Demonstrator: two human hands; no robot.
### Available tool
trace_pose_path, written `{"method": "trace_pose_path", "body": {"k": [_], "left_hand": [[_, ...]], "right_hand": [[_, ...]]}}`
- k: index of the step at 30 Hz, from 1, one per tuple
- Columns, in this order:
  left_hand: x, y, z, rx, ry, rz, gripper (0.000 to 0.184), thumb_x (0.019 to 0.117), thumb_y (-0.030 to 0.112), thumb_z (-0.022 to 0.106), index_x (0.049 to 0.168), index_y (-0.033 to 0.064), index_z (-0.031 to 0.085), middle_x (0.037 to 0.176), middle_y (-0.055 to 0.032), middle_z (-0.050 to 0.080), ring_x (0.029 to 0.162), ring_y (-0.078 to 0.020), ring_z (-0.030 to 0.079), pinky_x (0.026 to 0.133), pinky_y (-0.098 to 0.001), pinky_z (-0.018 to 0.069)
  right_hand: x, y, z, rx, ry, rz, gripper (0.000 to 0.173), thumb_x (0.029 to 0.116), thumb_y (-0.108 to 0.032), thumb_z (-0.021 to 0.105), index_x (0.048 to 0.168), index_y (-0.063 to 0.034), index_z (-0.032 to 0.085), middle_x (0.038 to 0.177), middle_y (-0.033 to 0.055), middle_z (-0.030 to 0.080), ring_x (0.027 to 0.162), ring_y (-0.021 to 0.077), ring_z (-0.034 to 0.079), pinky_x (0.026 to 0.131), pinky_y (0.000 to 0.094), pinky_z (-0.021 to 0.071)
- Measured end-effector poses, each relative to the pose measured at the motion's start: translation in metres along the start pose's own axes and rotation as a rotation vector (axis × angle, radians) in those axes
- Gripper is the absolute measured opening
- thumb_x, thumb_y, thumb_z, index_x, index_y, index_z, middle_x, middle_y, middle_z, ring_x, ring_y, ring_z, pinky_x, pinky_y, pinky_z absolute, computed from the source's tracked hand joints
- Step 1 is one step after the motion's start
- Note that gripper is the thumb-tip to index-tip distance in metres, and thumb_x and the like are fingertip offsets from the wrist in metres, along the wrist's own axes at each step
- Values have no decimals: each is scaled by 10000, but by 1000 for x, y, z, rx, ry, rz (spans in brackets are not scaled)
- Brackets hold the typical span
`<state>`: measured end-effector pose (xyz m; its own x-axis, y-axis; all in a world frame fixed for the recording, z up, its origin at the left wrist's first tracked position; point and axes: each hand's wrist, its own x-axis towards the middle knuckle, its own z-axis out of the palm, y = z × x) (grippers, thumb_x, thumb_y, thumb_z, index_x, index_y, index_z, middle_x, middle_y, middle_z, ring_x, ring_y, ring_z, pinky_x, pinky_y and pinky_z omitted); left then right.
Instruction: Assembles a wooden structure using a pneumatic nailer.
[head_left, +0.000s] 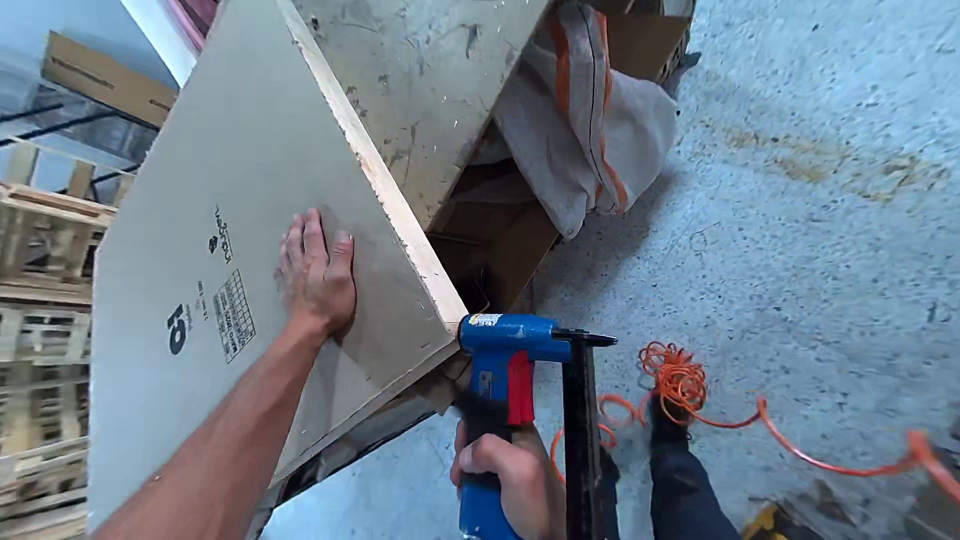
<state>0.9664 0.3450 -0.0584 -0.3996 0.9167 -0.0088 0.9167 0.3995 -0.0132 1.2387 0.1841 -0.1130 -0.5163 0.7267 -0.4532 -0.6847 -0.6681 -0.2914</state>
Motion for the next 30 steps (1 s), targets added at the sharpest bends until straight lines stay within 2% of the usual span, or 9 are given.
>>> {"method": "trace_pose_path", "body": {"k": [3,6,9,14,17,20,23,25,30], "left_hand": [[2,-2,-1,-4,0,9,786,1025,650,150,1658,187,194,1719,-136,154,1574,-392,140,1197,-710,141],[1,-3,-2,-11,10,25,789,1026,653,156,1654,179,210,1711,-148,176,1570,-391,157,1200,-696,154],[3,-5,0,-21,6,25,806,1018,670,157,1654,179,211,1716,-142,163,1577,-384,137,1212,-683,142],[3,-5,-1,0,-2,7,823,1010,691,133,1657,187,201,1721,-129,154,1580,-379,126,1207,-693,137],[3,-8,0,-12,13,20,819,1017,684,146,1656,175,201,1717,-149,153,1580,-383,127,1213,-690,129],[5,-8,-1,-17,12,35,819,1021,674,151,1654,157,205,1714,-164,155,1579,-387,129,1219,-686,119],[3,-6,-4,-33,-1,52,812,1029,661,166,1653,142,202,1709,-185,154,1577,-400,124,1221,-687,116],[3,-7,-3,-40,3,72,802,1034,637,177,1647,122,212,1701,-205,168,1573,-409,134,1222,-678,128],[4,-9,-2,-42,-1,55,810,1026,671,169,1653,158,205,1707,-174,171,1578,-384,131,1230,-665,128]], "right_hand": [[4,24,4,28,27,-202,100,822,-79,592,904,-36,628,727,45,674,652,142,674,617,322,587],[6,28,12,50,42,-146,94,786,-16,593,878,-16,610,704,51,650,615,137,652,591,302,574],[8,50,12,77,77,-245,102,823,-73,586,907,-27,618,721,50,669,655,146,675,624,320,586],[16,59,1,136,122,-230,131,831,-104,572,909,-10,620,721,80,677,646,169,679,607,338,585],[26,53,-8,214,-8,-133,113,839,-109,548,891,-29,608,693,67,663,614,162,669,580,327,582],[32,58,-10,502,-81,-173,163,824,-219,613,877,-68,645,708,78,688,613,185,696,558,338,589],[38,56,-31,696,-427,-6,238,826,-301,721,925,-86,690,765,57,693,646,179,707,561,335,604],[42,53,-45,785,-505,0,275,835,-305,729,938,-54,687,791,85,690,669,219,718,566,373,613],[50,18,-90,543,-636,269,276,839,-338,710,958,-91,674,773,47,671,628,160,697,555,315,612]]}}
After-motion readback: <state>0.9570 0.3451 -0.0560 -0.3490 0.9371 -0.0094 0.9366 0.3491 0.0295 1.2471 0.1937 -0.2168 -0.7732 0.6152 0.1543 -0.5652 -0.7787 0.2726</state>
